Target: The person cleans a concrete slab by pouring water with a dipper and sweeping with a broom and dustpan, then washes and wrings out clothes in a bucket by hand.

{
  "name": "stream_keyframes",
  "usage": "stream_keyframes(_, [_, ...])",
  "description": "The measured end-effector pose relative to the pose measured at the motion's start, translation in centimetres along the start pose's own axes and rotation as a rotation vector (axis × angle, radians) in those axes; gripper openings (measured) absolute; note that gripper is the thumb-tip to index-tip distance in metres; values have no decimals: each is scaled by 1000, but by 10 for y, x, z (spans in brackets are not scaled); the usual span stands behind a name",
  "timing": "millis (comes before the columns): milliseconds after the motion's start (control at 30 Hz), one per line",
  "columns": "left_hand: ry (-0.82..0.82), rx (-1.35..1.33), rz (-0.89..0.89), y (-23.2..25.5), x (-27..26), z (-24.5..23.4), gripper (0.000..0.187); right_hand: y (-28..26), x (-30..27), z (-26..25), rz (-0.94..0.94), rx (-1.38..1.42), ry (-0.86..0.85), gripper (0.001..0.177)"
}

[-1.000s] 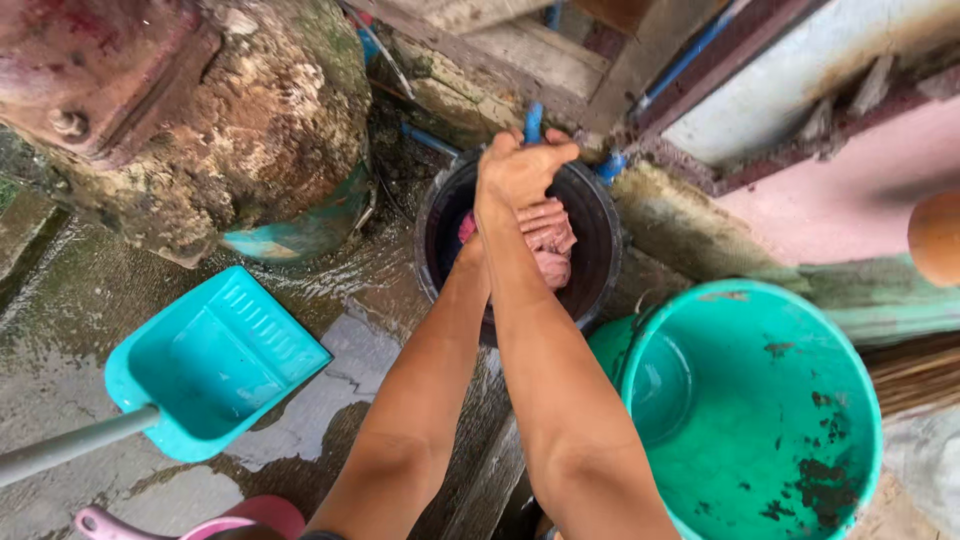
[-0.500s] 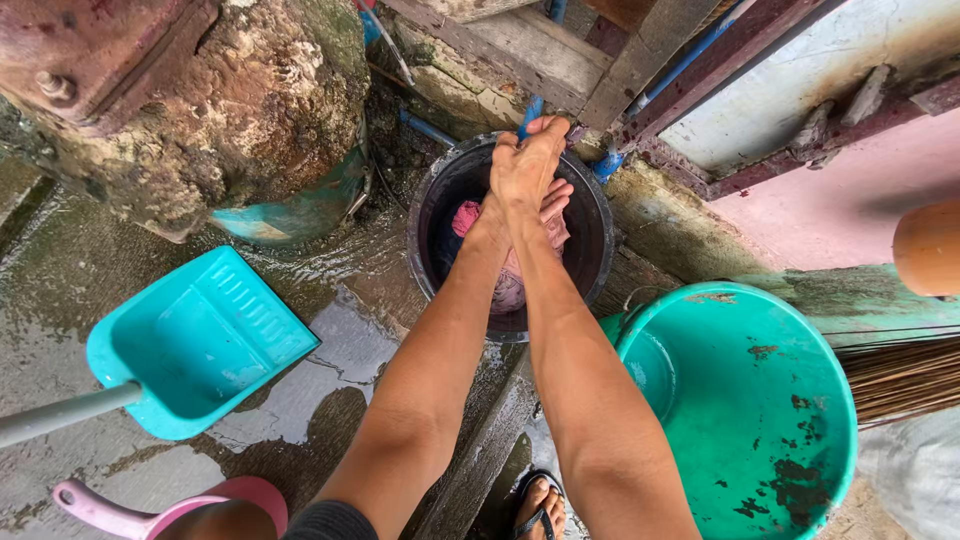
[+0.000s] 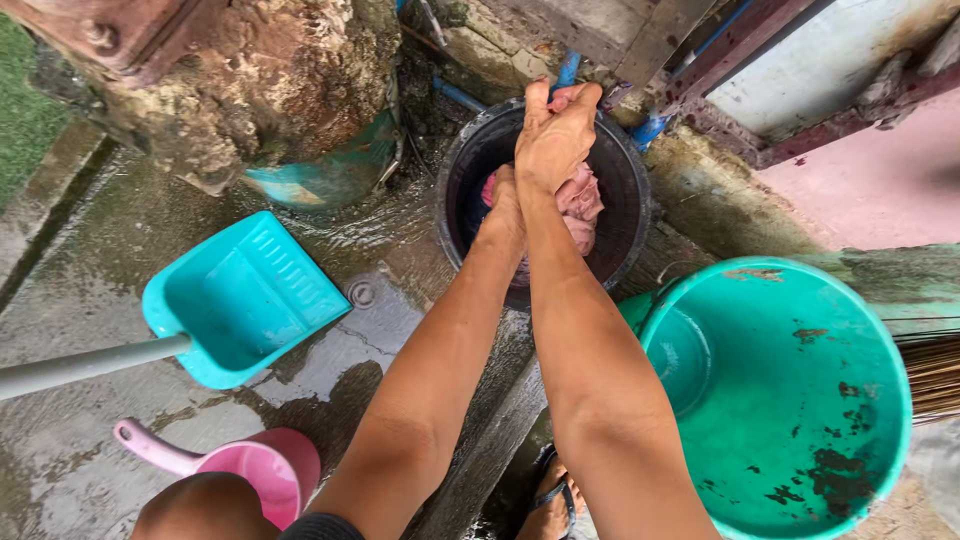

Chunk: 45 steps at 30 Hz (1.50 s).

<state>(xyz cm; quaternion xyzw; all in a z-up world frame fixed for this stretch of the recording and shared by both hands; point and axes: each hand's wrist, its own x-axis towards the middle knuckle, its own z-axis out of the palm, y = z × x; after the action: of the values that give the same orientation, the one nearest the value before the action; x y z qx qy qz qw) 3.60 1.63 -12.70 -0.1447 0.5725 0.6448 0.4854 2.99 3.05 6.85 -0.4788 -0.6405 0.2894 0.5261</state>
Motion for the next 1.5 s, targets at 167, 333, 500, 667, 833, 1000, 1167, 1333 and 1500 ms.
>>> stream_keyframes(167, [7, 34, 18, 6, -12, -1, 69, -10, 1, 1, 47, -95, 65, 39])
stream_keyframes(333, [-26, 67, 29, 13, -21, 7, 64, -7, 5, -2, 38, -97, 61, 38])
stream_keyframes(500, [-55, 94, 32, 24, -15, 3, 59, -2, 2, 8, 87, 50, 35, 35])
stream_keyframes(667, [-108, 90, 12, 24, -5, 8, 54, 3, 0, 1, 89, -33, -91, 40])
stream_keyframes(833, [-115, 82, 12, 20, 2, 17, 50, 2, 4, 2, 84, -19, -97, 40])
stream_keyframes(1000, [-106, 76, 15, 15, -1, 13, 45, 0, 4, -1, 116, 21, -135, 46])
stream_keyframes(1167, [-73, 67, 53, 2, -13, 4, 41, 18, -27, -37, 98, 168, -201, 82])
stream_keyframes(1333, [29, 134, 151, -16, -48, -26, 37, 39, -98, -88, 389, 48, -244, 22])
stream_keyframes(1500, [122, 449, 279, -2, -93, -47, 33, 52, -99, -102, 354, -205, -409, 21])
